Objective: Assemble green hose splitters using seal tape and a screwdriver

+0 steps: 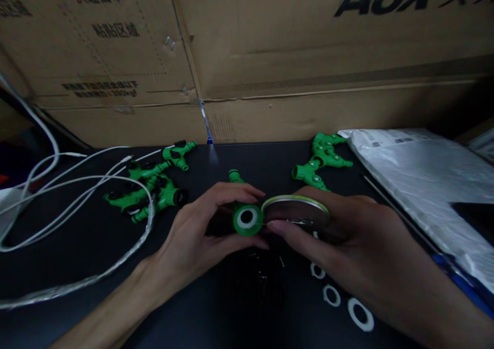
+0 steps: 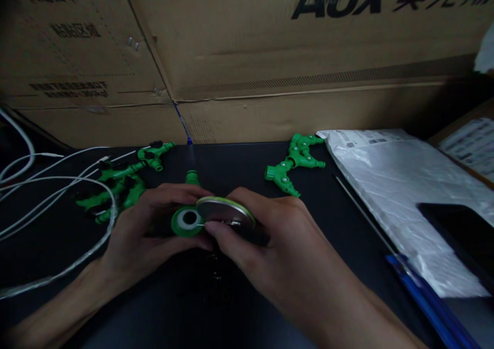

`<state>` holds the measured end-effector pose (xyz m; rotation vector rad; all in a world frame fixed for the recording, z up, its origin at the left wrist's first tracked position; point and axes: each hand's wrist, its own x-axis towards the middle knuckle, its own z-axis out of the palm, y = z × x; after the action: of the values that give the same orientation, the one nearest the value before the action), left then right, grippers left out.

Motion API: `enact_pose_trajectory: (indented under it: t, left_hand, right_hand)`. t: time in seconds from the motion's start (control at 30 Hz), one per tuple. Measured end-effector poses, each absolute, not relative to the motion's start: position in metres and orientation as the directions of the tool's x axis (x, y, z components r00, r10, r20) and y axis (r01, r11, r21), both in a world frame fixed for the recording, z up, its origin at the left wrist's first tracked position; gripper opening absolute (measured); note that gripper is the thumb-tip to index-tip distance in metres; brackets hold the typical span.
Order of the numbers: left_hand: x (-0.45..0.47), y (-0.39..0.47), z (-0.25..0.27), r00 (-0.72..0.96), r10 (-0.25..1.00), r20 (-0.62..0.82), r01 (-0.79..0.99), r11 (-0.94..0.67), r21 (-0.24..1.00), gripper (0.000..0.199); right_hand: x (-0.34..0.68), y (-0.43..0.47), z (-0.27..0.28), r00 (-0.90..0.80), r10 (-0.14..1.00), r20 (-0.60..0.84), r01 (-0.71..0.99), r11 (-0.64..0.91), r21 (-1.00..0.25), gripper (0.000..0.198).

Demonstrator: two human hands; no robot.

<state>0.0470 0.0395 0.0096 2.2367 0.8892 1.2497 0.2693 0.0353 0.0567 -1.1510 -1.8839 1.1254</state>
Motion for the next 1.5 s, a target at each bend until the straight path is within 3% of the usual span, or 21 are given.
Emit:
enact_pose_trajectory:
  t: [0.17,0.47,0.67,0.87,0.97,1.3,1.5]
  left_hand:
    - [0.043,0.042,0.013,0.472,0.639,0.607,0.45,-0.767,0.458,0.044]
    - [0.04,0.045,0.012,0.455,0.592,0.665,0.491,-0.79,0.367,0.036]
    - [0.04,0.044,0.014,0.367,0.684,0.63,0.541,-0.708,0.454,0.037]
    - [0.045,0.047,0.006,0.302,0.824,0.48,0.416,-0.567,0.711,0.038]
    - [0.048,0.049,0.002,0.326,0.842,0.431,0.38,-0.534,0.756,0.037]
    - [0.044,0.051,0.005,0.336,0.848,0.411,0.461,-0.528,0.713,0.035]
    - [0.044,0.049,0.003,0.37,0.77,0.519,0.527,-0.634,0.565,0.04]
  right_hand:
    - [0.272,0.036,0.057,-0.386,0.914,0.122,0.374,0.276,-0.885,0.011]
    - [0.275,0.035,0.058,-0.393,0.897,0.205,0.47,0.387,-0.793,0.02]
    - [0.272,0.035,0.057,-0.361,0.914,0.182,0.481,0.35,-0.804,0.02]
    - [0.269,0.041,0.059,-0.38,0.925,0.011,0.184,0.087,-0.979,0.018]
    - [0.268,0.043,0.057,-0.394,0.918,-0.053,0.051,-0.036,-0.998,0.023]
    - [0.271,0.047,0.053,-0.322,0.946,0.016,0.116,0.057,-0.992,0.025]
    - [0.272,0.051,0.059,-0.321,0.945,-0.06,0.174,-0.003,-0.985,0.029]
